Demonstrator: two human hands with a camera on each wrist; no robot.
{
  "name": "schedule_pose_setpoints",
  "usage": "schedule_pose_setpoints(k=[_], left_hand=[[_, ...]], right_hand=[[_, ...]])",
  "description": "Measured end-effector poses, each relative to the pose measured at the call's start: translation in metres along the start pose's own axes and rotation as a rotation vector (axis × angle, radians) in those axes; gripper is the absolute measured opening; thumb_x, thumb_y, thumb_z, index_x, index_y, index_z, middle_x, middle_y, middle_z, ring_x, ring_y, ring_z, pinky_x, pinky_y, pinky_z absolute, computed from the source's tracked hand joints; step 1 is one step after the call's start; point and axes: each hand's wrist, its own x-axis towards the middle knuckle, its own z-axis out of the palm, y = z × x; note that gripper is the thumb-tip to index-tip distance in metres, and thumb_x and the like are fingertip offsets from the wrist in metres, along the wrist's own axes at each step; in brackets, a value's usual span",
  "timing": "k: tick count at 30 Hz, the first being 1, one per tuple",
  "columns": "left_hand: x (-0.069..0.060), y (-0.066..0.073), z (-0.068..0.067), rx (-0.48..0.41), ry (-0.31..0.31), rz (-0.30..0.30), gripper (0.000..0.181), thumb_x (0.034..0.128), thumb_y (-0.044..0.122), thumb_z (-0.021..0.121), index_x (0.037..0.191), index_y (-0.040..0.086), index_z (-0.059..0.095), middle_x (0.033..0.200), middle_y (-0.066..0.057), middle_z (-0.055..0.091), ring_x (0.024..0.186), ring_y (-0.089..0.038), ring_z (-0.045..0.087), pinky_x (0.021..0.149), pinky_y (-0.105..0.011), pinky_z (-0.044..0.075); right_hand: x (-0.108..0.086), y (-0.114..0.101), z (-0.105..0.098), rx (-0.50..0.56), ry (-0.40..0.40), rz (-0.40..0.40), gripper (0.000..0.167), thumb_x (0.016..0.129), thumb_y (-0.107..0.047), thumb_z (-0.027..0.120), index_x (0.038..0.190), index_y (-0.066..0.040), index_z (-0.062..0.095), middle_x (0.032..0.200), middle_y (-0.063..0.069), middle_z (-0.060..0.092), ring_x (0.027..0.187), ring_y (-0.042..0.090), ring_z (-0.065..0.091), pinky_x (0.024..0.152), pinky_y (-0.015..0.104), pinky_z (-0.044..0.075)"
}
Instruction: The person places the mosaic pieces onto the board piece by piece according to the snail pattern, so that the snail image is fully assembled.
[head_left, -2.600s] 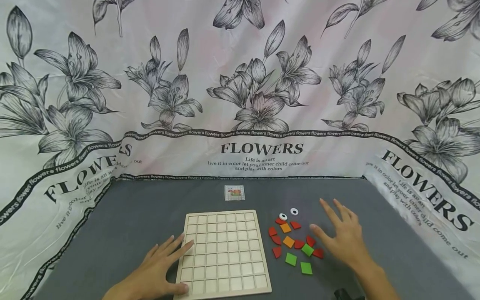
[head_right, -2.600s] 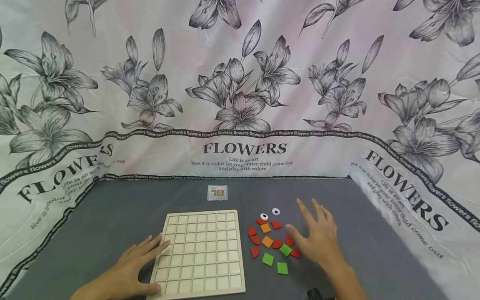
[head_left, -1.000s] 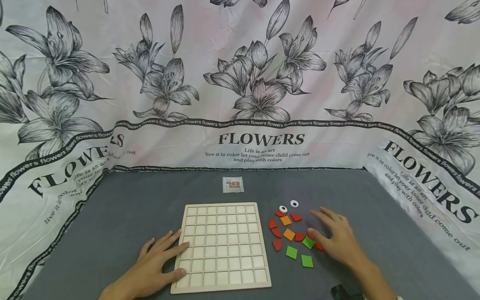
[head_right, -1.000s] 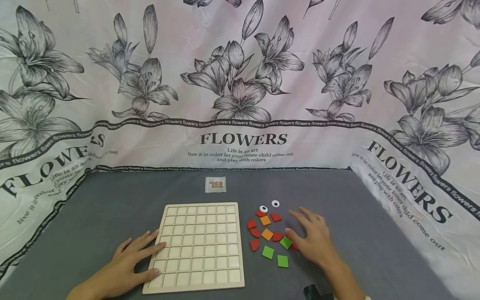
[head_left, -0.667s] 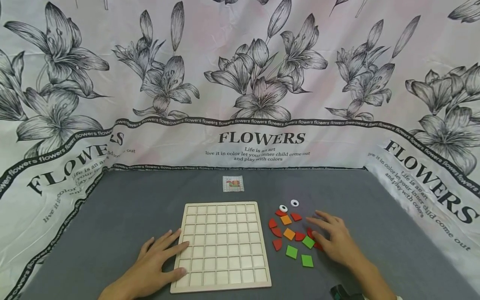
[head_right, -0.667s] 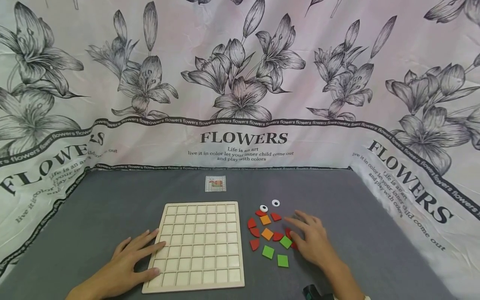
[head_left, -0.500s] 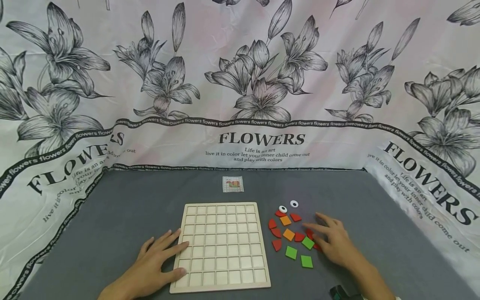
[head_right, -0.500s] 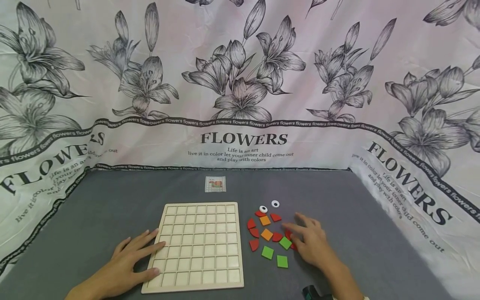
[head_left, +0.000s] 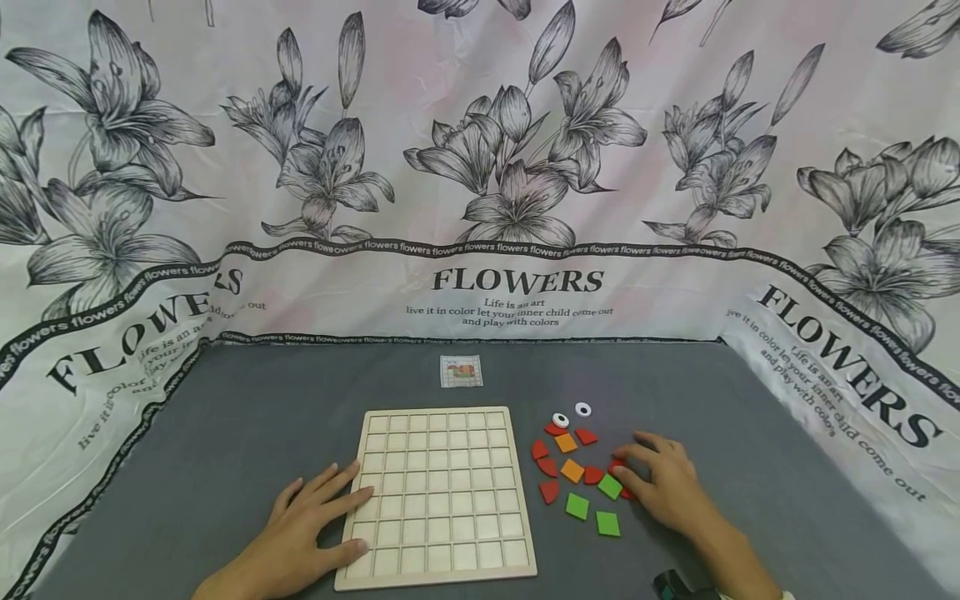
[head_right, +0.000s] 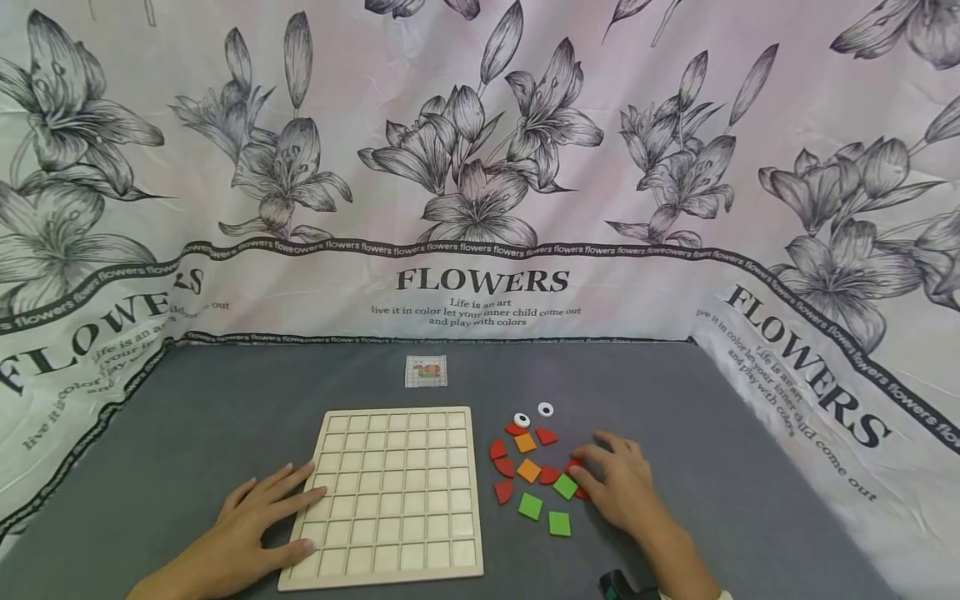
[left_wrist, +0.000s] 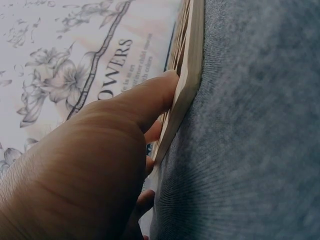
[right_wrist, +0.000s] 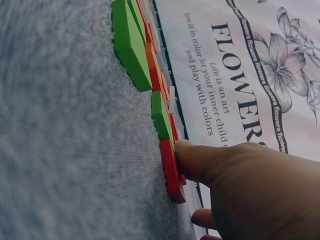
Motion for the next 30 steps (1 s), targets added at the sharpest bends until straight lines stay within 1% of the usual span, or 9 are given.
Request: schedule_pose_setpoints(k=[2,8,12,15,18,20,24,27,30], left_hand=[[-0.0005,0.0005,0.0,0.001,0.004,-0.003,0.062,0.0877,0.057,0.061,0.139,0.023,0.056,0.154,-0.006,0.032,0.138,-0.041,0.024,0.098,-0.069,0.006],[-0.0007,0.0013,0.0,0.007,0.008,-0.005,0.062,0.0876,0.058,0.061,0.139,0.024,0.056,0.154,-0.005,0.032,0.138,-0.04,0.024,0.099,-0.069,0.006],[-0.0004,0.0014,-0.0002,-0.005,0.0,-0.006,0.062,0.0879,0.057,0.061,0.139,0.024,0.056,0.154,-0.005,0.032,0.138,-0.041,0.024,0.098,-0.069,0.005],[-0.0003,0.0013,-0.0001,-0.008,-0.003,-0.007,0.062,0.0881,0.057,0.061,0.14,0.023,0.056,0.154,-0.006,0.032,0.138,-0.041,0.024,0.098,-0.069,0.005],[-0.0005,0.0013,0.0002,-0.006,0.0,-0.011,0.062,0.0879,0.057,0.061,0.14,0.024,0.055,0.154,-0.005,0.032,0.139,-0.04,0.024,0.098,-0.069,0.005],[-0.0008,0.0015,0.0003,-0.001,0.004,-0.013,0.062,0.0878,0.058,0.061,0.139,0.024,0.056,0.153,-0.005,0.032,0.139,-0.04,0.024,0.099,-0.069,0.005],[-0.0013,0.0017,0.0006,-0.005,0.014,-0.008,0.061,0.0878,0.057,0.061,0.139,0.024,0.056,0.153,-0.004,0.033,0.139,-0.039,0.024,0.099,-0.069,0.006],[-0.0015,0.0015,0.0009,-0.009,0.021,-0.003,0.06,0.088,0.056,0.062,0.138,0.024,0.057,0.153,-0.004,0.033,0.139,-0.039,0.025,0.099,-0.069,0.006],[-0.0016,0.0015,0.0016,-0.011,0.024,-0.004,0.06,0.0881,0.056,0.062,0.138,0.023,0.057,0.153,-0.005,0.034,0.139,-0.039,0.025,0.099,-0.069,0.006]], right_hand=[[0.0006,-0.001,-0.0007,-0.004,0.0,0.015,0.018,0.085,-0.021,0.076,0.101,-0.016,0.074,0.124,0.026,0.055,0.111,0.048,0.045,0.085,0.068,0.032],[0.0001,-0.0009,-0.0015,0.007,-0.02,0.024,0.02,0.084,-0.011,0.075,0.103,-0.018,0.074,0.126,0.024,0.055,0.113,0.047,0.044,0.087,0.068,0.03],[0.0,-0.0001,-0.0005,-0.013,0.021,0.04,0.017,0.081,-0.023,0.079,0.096,-0.018,0.074,0.121,0.025,0.057,0.109,0.047,0.047,0.083,0.068,0.033],[-0.0003,0.0006,0.0,-0.03,0.042,0.047,0.025,0.08,-0.029,0.08,0.1,-0.015,0.073,0.119,0.024,0.058,0.107,0.046,0.048,0.082,0.068,0.035],[-0.0008,0.0012,0.0001,-0.027,0.004,0.036,0.031,0.082,-0.024,0.078,0.112,-0.014,0.072,0.124,0.024,0.055,0.111,0.046,0.046,0.084,0.068,0.033],[-0.0008,0.0015,0.0,-0.016,-0.028,0.031,0.032,0.084,-0.019,0.077,0.116,-0.015,0.071,0.127,0.024,0.053,0.113,0.046,0.043,0.085,0.068,0.031],[-0.0002,0.0014,-0.0002,-0.003,-0.051,0.043,0.025,0.084,-0.017,0.076,0.109,-0.017,0.073,0.128,0.024,0.052,0.115,0.047,0.041,0.086,0.069,0.029],[0.0004,0.0015,0.0007,0.002,-0.032,0.039,0.02,0.084,-0.018,0.077,0.103,-0.016,0.073,0.125,0.022,0.054,0.113,0.045,0.043,0.087,0.067,0.03],[0.0005,0.001,0.002,0.02,0.055,-0.008,0.021,0.081,-0.015,0.08,0.1,-0.013,0.072,0.113,0.015,0.059,0.105,0.037,0.048,0.083,0.059,0.037]])
